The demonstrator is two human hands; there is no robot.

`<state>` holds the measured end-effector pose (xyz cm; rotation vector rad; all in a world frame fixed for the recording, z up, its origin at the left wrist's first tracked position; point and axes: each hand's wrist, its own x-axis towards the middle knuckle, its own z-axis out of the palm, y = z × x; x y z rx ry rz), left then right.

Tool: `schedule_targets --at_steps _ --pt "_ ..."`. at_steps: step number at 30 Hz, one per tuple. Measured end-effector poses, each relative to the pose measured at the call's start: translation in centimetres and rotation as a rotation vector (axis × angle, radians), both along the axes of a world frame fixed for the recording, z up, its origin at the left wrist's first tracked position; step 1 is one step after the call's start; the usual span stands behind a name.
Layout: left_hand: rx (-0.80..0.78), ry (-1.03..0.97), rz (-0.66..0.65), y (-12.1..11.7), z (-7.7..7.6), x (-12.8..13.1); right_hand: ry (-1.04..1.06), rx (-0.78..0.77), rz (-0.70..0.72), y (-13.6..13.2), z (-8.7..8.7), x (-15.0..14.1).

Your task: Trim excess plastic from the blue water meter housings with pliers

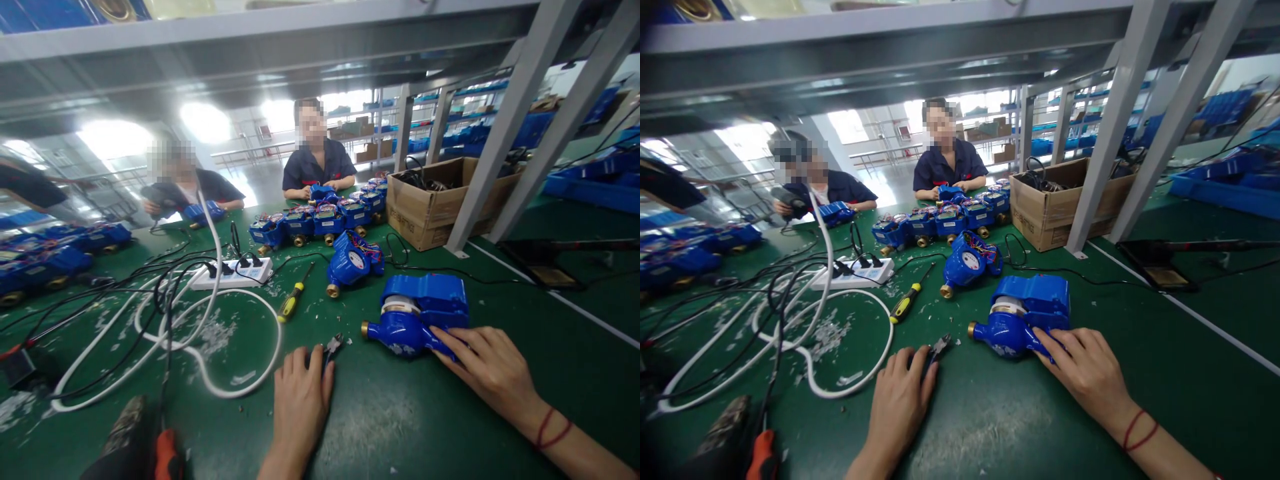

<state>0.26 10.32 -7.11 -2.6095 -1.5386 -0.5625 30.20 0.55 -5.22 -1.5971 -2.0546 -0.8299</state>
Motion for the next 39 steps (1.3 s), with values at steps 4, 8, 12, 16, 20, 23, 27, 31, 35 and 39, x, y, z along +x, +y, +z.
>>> schedule_targets --at_steps 4,8,12,16,20,23,27,31,35,39 --pt "-0.022 -0.377 -0.181 -0.1 0.3 1.6 0.095 -0.004 0.052 0.3 0.1 0.1" --pt "-0.043 -0.442 -0.281 -0.3 0.3 4.2 0.198 -0.008 0.062 0.5 0.3 0.2" --pt "0.055 -0.384 -0.288 0.0 0.4 5.3 0.282 -0.028 0.068 0.6 0.6 0.4" --pt "0.129 -0.318 -0.304 0.3 0.6 5.5 0.332 -0.048 0.042 0.8 0.6 0.6" --pt "0.147 -0.289 -0.314 0.4 0.6 5.9 0.367 -0.045 0.025 1.0 0.7 0.7" --pt "0.167 -0.294 -0.290 0.5 0.7 6.4 0.378 -0.039 0.030 1.0 0.9 0.7" --pt "0.165 -0.273 -0.286 0.9 0.8 6.8 0.395 -0.056 0.028 0.9 1.0 0.8" --pt "0.174 -0.242 -0.294 1.0 0.9 6.9 0.398 -0.054 0.021 0.9 0.8 0.9" --pt "0.205 -0.193 -0.295 1.3 0.9 6.9 0.409 -0.055 0.022 1.0 0.8 0.8" --pt "0.278 -0.162 -0.310 1.8 1.0 7.0 0.421 -0.069 0.017 1.1 0.8 0.8"
